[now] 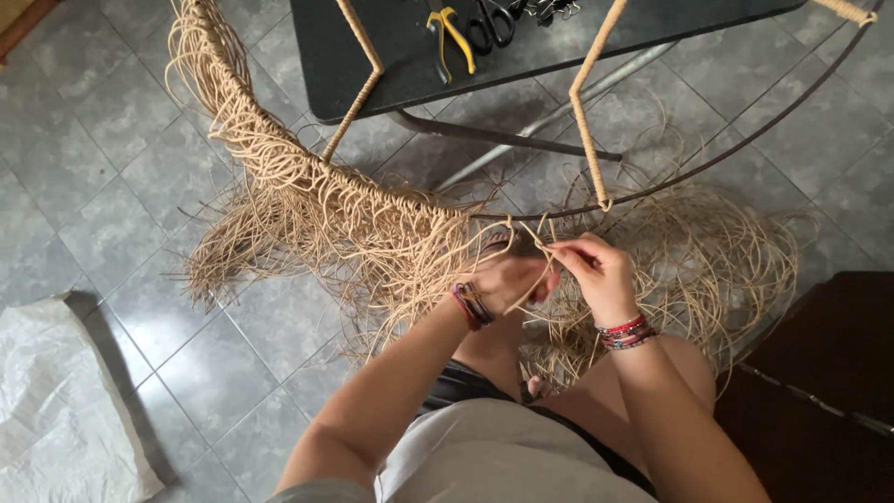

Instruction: Weaving and wrapping dried straw strands around a large star-shaped frame

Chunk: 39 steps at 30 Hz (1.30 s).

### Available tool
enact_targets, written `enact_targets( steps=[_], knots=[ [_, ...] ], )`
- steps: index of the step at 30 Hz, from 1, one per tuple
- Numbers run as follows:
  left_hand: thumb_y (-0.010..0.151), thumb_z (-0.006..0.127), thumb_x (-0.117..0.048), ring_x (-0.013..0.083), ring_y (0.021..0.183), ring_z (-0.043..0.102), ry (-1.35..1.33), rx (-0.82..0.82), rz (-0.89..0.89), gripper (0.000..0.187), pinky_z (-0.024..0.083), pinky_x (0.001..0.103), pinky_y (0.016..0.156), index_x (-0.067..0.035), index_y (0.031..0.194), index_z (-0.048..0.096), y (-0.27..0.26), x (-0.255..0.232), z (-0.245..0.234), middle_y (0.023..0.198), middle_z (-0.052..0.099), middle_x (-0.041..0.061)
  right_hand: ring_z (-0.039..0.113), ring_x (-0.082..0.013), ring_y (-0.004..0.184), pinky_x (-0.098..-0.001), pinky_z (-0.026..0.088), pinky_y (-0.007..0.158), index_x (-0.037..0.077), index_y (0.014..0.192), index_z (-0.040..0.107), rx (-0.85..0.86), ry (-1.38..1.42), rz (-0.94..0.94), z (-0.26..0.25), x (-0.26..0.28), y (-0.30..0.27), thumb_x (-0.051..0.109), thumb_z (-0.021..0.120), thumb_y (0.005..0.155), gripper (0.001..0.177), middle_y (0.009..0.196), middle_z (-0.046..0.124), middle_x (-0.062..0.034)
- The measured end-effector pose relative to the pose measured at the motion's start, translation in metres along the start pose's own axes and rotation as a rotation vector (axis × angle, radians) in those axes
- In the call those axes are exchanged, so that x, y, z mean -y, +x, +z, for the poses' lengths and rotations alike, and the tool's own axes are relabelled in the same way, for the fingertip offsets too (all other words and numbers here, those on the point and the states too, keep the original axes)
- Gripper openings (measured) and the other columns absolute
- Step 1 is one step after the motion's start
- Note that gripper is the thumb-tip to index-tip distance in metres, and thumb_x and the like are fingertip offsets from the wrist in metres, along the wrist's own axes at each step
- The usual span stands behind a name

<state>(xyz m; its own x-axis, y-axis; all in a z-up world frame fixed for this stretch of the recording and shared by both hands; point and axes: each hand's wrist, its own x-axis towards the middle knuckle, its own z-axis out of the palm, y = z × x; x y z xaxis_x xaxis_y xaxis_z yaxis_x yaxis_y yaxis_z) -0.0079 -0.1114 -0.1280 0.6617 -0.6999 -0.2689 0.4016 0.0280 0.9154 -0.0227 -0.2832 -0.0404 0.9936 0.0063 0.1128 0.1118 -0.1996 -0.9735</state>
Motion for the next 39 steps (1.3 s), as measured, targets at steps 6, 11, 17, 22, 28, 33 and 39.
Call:
enact_targets(
  steps=[6,11,17,22,28,33,39],
  knots=[
    [0.099,0.066,-0.032,0.0185,0.074,0.061,0.201,0.314,0.147,0.029,0.054,0.038,0.072,-0.003,0.096,0.069,-0.028,-0.024,0.028,0.079,0.067,0.011,0.053,-0.0078,0.057,-0.0237,0.043,0.055,0.008,0.097,0.081,0.039,-0.014,0.039,0.000,-0.010,0.000,0.007,0.078,0.091,0.007,0.066,0.065,-0.0057],
    [0.105,0.041,-0.001,0.0166,0.082,0.051,0.309,0.690,0.892,0.028,0.043,0.020,0.076,0.008,0.124,0.059,-0.015,-0.009,0.002,0.087,0.055,0.014,0.051,-0.0071,0.063,-0.0242,0.043,0.058,0.009,0.095,0.081,0.052,0.020,0.077,-0.004,-0.004,0.004,0.007,0.077,0.091,0.006,0.066,0.064,-0.0049],
    [0.103,0.051,-0.053,0.0066,0.062,0.056,0.245,-0.195,-0.053,0.039,0.044,0.022,0.061,-0.028,0.086,0.075,-0.008,-0.047,0.021,0.062,0.061,-0.007,0.055,-0.0113,0.051,-0.0268,0.048,0.052,0.005,0.095,0.079,0.049,0.185,0.151,0.008,-0.002,-0.005,0.003,0.072,0.093,0.007,0.061,0.058,-0.0063],
    [0.101,0.053,-0.053,0.0074,0.063,0.057,0.278,-0.185,-0.018,0.036,0.045,0.022,0.062,-0.028,0.088,0.074,-0.001,-0.025,0.014,0.064,0.062,-0.007,0.054,-0.0062,0.061,-0.0210,0.046,0.056,0.007,0.098,0.080,0.066,0.104,0.197,0.004,-0.007,-0.005,0.008,0.075,0.092,0.008,0.063,0.061,-0.0026],
    [0.097,0.057,-0.053,0.0086,0.065,0.059,0.345,-0.154,0.054,0.031,0.047,0.023,0.063,-0.027,0.091,0.073,0.002,0.001,0.001,0.066,0.063,-0.008,0.052,-0.0028,0.062,-0.0179,0.046,0.055,0.007,0.098,0.080,0.009,0.146,0.278,0.009,-0.027,-0.005,0.009,0.076,0.092,0.008,0.067,0.064,0.0003],
    [0.095,0.060,-0.053,0.0096,0.067,0.061,0.389,-0.156,0.097,0.029,0.049,0.024,0.064,-0.026,0.093,0.073,0.000,0.021,-0.018,0.068,0.064,-0.008,0.056,-0.0039,0.067,-0.0196,0.049,0.060,0.008,0.097,0.080,0.000,0.163,0.305,0.018,-0.038,-0.010,0.010,0.078,0.092,0.007,0.076,0.073,-0.0023],
    [0.091,0.064,-0.052,0.0108,0.069,0.063,0.456,-0.135,0.160,0.028,0.051,0.025,0.065,-0.026,0.096,0.072,0.010,0.048,-0.023,0.071,0.065,-0.008,0.049,-0.0016,0.061,-0.0178,0.045,0.055,0.006,0.094,0.079,-0.071,0.238,0.342,0.029,-0.021,-0.007,0.009,0.078,0.092,0.003,0.073,0.070,-0.0011]
  ],
)
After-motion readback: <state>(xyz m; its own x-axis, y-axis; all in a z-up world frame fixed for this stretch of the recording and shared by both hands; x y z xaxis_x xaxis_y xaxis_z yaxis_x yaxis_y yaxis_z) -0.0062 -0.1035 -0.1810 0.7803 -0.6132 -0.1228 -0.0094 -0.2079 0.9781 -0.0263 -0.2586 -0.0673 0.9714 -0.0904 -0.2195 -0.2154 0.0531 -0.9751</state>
